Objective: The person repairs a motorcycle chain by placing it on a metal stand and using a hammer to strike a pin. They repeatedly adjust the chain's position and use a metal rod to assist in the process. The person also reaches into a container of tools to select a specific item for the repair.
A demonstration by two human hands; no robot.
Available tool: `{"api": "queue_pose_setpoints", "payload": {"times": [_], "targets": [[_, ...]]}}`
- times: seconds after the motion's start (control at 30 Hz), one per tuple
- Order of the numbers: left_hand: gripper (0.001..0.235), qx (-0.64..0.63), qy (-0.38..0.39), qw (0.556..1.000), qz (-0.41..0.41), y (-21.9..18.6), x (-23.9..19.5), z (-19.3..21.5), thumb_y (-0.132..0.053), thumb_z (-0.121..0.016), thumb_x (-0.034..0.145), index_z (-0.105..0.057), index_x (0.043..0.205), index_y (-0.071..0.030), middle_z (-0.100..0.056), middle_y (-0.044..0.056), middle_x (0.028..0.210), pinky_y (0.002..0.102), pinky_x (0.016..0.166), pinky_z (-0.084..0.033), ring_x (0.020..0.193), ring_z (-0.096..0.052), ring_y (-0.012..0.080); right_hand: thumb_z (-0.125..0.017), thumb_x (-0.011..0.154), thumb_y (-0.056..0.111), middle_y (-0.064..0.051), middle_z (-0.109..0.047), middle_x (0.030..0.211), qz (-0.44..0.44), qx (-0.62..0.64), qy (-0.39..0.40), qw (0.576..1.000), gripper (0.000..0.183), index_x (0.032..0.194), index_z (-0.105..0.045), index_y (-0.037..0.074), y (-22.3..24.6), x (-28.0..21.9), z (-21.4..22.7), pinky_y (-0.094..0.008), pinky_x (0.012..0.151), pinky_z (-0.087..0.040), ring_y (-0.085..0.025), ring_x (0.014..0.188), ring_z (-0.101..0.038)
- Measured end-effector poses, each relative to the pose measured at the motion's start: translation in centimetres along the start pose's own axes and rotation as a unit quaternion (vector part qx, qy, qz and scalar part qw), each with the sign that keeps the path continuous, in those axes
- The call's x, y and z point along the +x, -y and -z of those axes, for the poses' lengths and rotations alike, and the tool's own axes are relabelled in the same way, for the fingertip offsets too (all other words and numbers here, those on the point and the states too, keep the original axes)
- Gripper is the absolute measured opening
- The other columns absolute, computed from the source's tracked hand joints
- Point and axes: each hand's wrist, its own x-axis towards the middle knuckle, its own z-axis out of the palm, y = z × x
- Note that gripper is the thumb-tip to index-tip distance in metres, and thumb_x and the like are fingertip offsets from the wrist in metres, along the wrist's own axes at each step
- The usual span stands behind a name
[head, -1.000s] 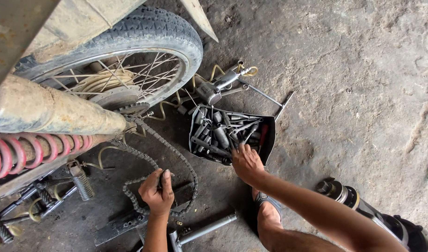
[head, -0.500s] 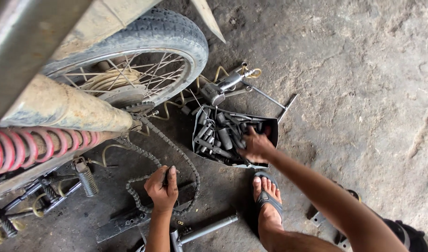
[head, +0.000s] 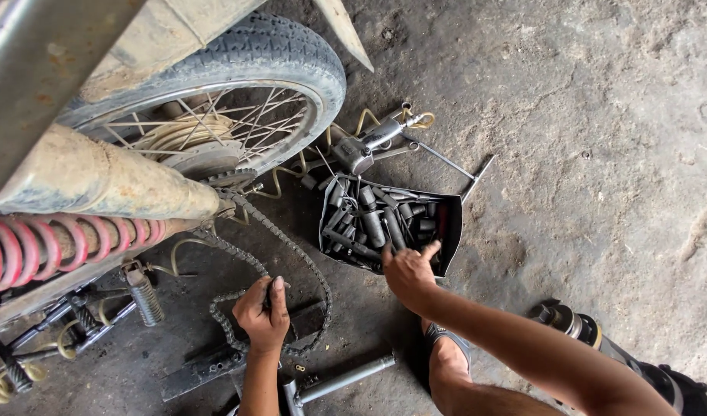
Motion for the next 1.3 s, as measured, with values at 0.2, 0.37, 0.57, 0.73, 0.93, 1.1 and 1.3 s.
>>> {"api": "queue_pose_setpoints", "payload": {"times": [0.2,0.37,0.57,0.73,0.93,1.1,1.3], "targets": [[0.024,-0.001,0.013,1.000,-0.029,-0.7,0.5,-0.2,-0.008,-0.060,0.099,-0.066,0.077,0.002,-0.064,0.009,0.069,0.032,0.054,-0.042,0.050,-0.048,0.0208,-0.067,0.097,0.019,-0.009,-0.059,0.118,0.318,0.023,-0.261,0.911,0.024,0.120,-0.069,0.012,-0.3,8.3,-3.0,-0.044,0.095,-0.049,-0.025,0.100,-0.056],[0.022,-0.019,0.005,1.000,-0.003,-0.2,0.9,-0.4,-0.007,-0.060,0.099,-0.066,0.082,0.004,-0.066,0.007,0.068,0.029,0.051,-0.041,0.049,-0.049,0.0174,-0.060,0.101,0.034,-0.014,-0.030,0.158,0.229,-0.077,-0.092,0.966,0.042,0.143,-0.055,0.034,0.6,8.4,-1.7,-0.051,0.089,-0.050,-0.031,0.109,-0.050],[0.020,-0.023,-0.001,0.999,-0.030,-0.4,2.0,-1.2,-0.005,-0.059,0.099,-0.065,0.083,0.006,-0.064,0.009,0.069,0.030,0.050,-0.040,0.049,-0.047,0.0178,-0.076,0.088,0.041,-0.004,-0.053,0.122,0.212,-0.063,-0.145,0.964,0.050,0.131,-0.054,0.030,-1.4,9.6,-2.9,-0.053,0.107,-0.040,-0.027,0.114,-0.049],[0.018,-0.024,0.003,0.999,-0.023,-0.1,2.4,-0.6,-0.005,-0.059,0.099,-0.067,0.087,0.006,-0.068,0.009,0.073,0.029,0.053,-0.044,0.051,-0.052,0.0175,-0.076,0.089,0.032,-0.003,-0.055,0.118,0.179,-0.137,-0.144,0.963,0.042,0.128,-0.060,0.030,-5.9,8.6,-1.2,-0.041,0.091,-0.045,-0.025,0.107,-0.051],[0.024,-0.027,-0.004,1.000,0.003,1.5,1.5,-0.4,-0.010,-0.059,0.101,-0.067,0.082,0.003,-0.057,0.003,0.060,0.027,0.047,-0.032,0.046,-0.040,0.0114,-0.074,0.090,0.029,-0.001,-0.059,0.108,0.122,-0.149,-0.145,0.971,0.048,0.135,-0.058,0.031,-11.7,8.7,-3.5,-0.039,0.091,-0.047,-0.022,0.100,-0.053],[0.026,-0.033,0.002,0.999,-0.012,1.4,1.7,-0.7,-0.008,-0.059,0.100,-0.067,0.079,0.003,-0.064,0.006,0.064,0.027,0.047,-0.036,0.045,-0.045,0.0135,-0.074,0.089,0.023,-0.032,-0.061,0.130,0.003,-0.282,-0.013,0.959,0.040,0.118,-0.067,-0.003,-6.0,6.2,3.0,-0.059,0.105,-0.049,-0.045,0.120,-0.059],[0.028,-0.038,-0.053,0.997,-0.037,4.2,1.1,-3.2,-0.015,-0.063,0.101,-0.071,0.075,-0.007,-0.070,0.005,0.061,0.031,0.058,-0.055,0.055,-0.070,0.0242,-0.057,0.100,0.018,-0.010,-0.066,0.119,0.359,-0.026,-0.203,0.911,0.021,0.117,-0.069,0.015,0.6,11.8,3.3,-0.042,0.101,-0.045,-0.027,0.117,-0.059]]}}
